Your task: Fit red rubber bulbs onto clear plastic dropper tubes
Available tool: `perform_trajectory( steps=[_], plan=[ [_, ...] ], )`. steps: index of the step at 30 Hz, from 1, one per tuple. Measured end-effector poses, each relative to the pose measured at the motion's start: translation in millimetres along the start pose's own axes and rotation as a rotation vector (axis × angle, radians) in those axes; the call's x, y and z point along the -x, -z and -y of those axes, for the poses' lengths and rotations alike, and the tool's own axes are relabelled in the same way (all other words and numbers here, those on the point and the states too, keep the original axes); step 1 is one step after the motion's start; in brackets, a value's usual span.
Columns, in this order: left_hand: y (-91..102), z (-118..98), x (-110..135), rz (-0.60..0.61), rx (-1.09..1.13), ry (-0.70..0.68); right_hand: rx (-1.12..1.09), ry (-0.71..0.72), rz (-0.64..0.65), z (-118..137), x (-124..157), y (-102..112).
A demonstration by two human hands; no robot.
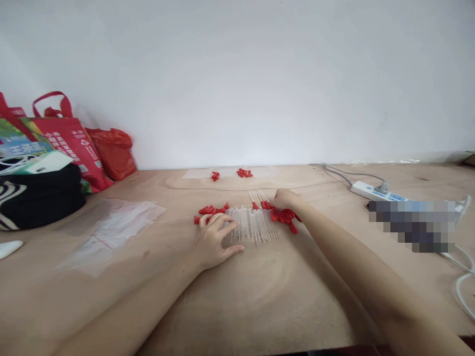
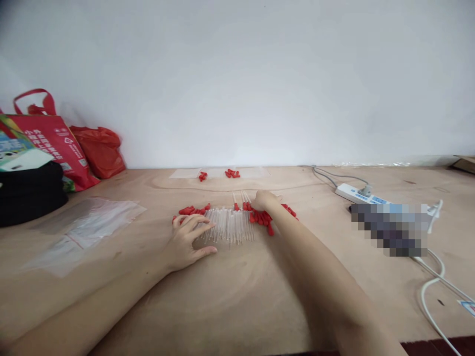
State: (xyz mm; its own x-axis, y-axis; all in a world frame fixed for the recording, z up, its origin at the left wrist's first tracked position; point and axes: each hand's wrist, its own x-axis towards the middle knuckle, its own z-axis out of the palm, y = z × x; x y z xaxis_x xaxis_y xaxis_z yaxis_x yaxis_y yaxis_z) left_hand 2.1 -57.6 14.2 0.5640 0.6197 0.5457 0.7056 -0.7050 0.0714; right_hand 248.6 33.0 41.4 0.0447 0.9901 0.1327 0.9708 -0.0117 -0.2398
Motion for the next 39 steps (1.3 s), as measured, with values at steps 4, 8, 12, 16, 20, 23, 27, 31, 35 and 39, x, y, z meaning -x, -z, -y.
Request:
perform_trajectory(
  steps=[4, 8, 12, 16, 20, 23, 27, 31, 35, 39],
  plan=[
    [-1.0, 2, -2, -0.003, -0.022, -0.002, 0.049, -0.106, 0.116, 5, 3, 11],
    [-0.4, 3, -3, -0.068, -0.074, -0.025, 0.077, -0.082, 0.049, 10, 23, 29],
    [1.4, 1, -5, -0.237, -0.204, -0.017, 0.077, 0.263, -0.286, 7, 60, 26],
    [1.0, -8, -7, -0.335, -0.314, -0.073, 0.062, 0.717, -0.586, 2, 95, 2],
    [-2.8, -19, -6, -0.312, -0.283, -0.198, -0.03, 0.926, -0.7, 4, 114, -14],
    [-5.8, -23, -5, -0.295, -0.263, -0.24, -0.12, 0.927, -0.695, 9, 119, -18],
    [-7.6, -24, -5, -0.281, -0.237, -0.259, -0.135, 0.881, -0.676, 12, 119, -21],
    [-5.9, -23, -6, -0.256, -0.208, -0.277, -0.131, 0.876, -0.686, 11, 118, -23],
    [-1.9, -24, -4, -0.239, -0.172, -0.289, -0.099, 0.915, -0.682, 10, 120, -21],
    [-0.3, -26, -4, -0.232, -0.14, -0.29, -0.076, 0.926, -0.665, 11, 123, -20]
  ],
)
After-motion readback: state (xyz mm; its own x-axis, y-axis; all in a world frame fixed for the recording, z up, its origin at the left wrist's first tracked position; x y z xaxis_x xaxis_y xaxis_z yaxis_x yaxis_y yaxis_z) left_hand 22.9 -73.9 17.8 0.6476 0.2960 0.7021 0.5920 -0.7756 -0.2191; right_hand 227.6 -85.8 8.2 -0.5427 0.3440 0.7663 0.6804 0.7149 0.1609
